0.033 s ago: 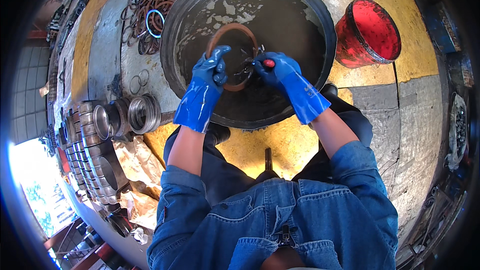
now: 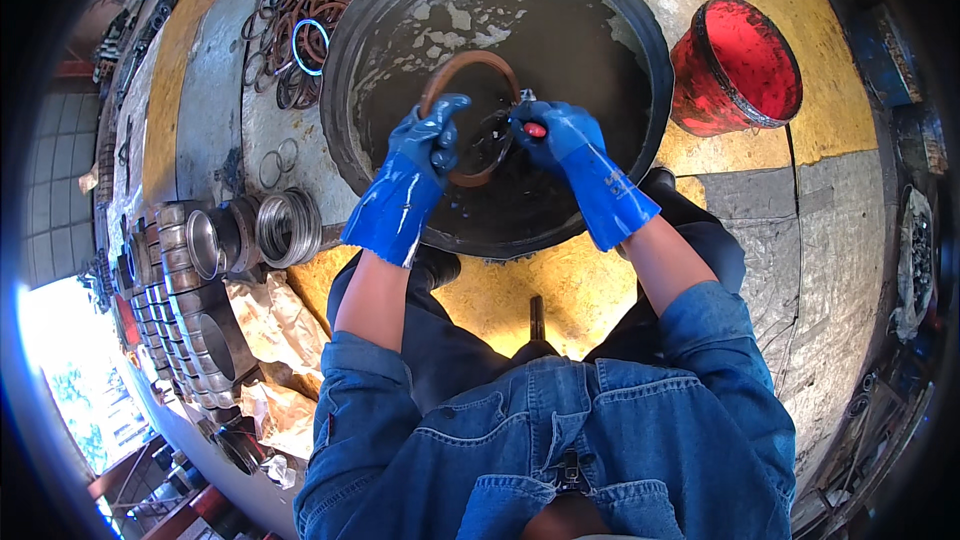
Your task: The person cleans metal rings by dipping them into a bucket of liquid and scrubbing them with a brush. They handle the rings one at a time, turning them over to scrub both sides and the edges.
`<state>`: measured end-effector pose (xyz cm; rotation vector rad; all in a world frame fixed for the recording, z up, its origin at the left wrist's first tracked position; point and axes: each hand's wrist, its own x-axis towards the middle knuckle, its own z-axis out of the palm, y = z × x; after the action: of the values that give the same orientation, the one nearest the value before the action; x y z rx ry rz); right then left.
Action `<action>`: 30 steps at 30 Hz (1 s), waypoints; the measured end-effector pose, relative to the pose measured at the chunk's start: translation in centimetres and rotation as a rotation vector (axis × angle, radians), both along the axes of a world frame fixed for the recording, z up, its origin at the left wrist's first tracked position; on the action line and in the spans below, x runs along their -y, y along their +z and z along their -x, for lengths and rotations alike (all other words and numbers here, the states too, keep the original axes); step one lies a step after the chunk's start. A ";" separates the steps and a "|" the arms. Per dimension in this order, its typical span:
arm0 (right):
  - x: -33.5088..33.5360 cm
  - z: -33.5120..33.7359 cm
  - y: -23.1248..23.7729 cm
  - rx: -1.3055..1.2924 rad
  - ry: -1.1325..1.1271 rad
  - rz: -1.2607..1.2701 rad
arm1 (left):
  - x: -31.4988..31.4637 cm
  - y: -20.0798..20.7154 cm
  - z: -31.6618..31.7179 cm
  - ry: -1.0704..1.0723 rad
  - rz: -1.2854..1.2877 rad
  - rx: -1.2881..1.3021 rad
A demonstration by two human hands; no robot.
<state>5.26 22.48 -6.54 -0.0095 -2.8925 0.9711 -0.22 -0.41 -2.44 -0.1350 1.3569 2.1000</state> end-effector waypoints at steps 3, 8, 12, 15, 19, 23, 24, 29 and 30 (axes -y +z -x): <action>-0.9 0.6 2.8 -0.078 0.059 -0.148 | -1.6 1.2 -0.7 -0.074 0.257 -0.027; -1.3 -0.2 4.2 -0.452 -0.090 -0.014 | -2.4 1.9 -1.1 -0.123 0.410 -0.048; -3.6 0.2 5.9 -0.165 -0.310 0.443 | -3.5 2.0 -0.9 -0.440 0.645 -0.250; -4.0 0.7 5.3 0.172 -0.200 0.664 | -2.6 -0.5 1.2 -0.852 0.847 -1.037; -3.3 0.0 3.6 0.365 -0.115 0.616 | -3.9 0.7 -0.2 -0.453 1.389 -1.405; -0.9 -0.3 5.6 0.539 -0.026 0.800 | -0.8 -2.9 0.2 0.092 1.309 -1.072; 0.1 -0.3 5.5 0.553 0.010 0.844 | 1.2 -5.4 0.9 0.202 0.716 -0.656; 1.7 -0.7 0.8 0.524 0.119 0.860 | -1.2 -1.7 0.5 0.081 0.341 0.034; 2.1 -0.8 1.6 0.529 0.108 0.776 | -0.6 -2.4 0.3 0.034 0.430 -0.065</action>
<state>6.04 20.39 -4.91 -0.1895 -2.7016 2.3449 -0.52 0.23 -4.84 -0.2704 1.8412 1.8227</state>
